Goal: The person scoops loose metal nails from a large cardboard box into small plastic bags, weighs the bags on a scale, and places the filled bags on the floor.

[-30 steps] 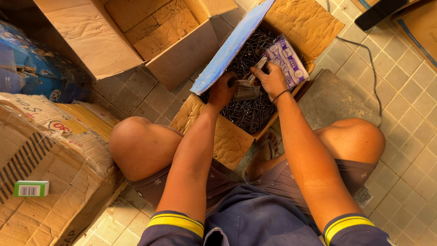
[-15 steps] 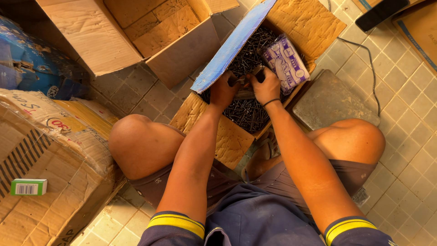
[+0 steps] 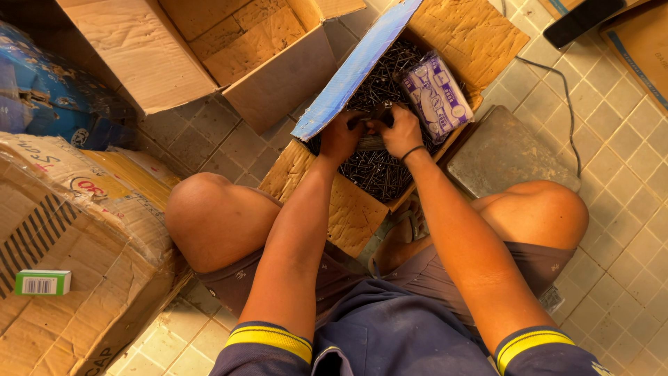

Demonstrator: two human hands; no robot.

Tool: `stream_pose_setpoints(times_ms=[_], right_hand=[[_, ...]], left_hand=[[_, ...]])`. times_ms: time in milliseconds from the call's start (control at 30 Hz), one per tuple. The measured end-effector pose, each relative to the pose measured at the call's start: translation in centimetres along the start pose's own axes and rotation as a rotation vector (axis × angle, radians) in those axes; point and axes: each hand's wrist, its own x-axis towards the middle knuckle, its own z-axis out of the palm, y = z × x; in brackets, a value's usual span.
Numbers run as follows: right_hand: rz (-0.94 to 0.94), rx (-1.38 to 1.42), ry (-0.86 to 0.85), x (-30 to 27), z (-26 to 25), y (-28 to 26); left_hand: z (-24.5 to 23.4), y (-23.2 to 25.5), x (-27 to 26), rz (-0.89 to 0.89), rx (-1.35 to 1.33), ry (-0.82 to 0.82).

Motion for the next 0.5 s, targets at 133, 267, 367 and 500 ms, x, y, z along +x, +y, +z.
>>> stream_pose_setpoints(times_ms=[133, 267, 367, 500], right_hand=[[-0.123, -0.100, -0.059, 0.8, -0.8, 0.4], [0.001, -0.030, -0.145, 0.8, -0.2, 0.6], [-0.004, -0.058, -0.165, 0.9, 0.2, 0.5], [-0.071, -0.094, -0.174, 1.0, 0.9, 0.8]], left_hand=[[-0.1, -0.5, 0.1, -0.019, 0.007, -0.011], [-0.2, -0.4, 0.1, -0.011, -0.033, -0.008], [-0.1, -0.1, 0.0, -0.004, -0.051, 0.019], [-0.2, -0.6, -0.4, -0.006, 0.006, 0.053]])
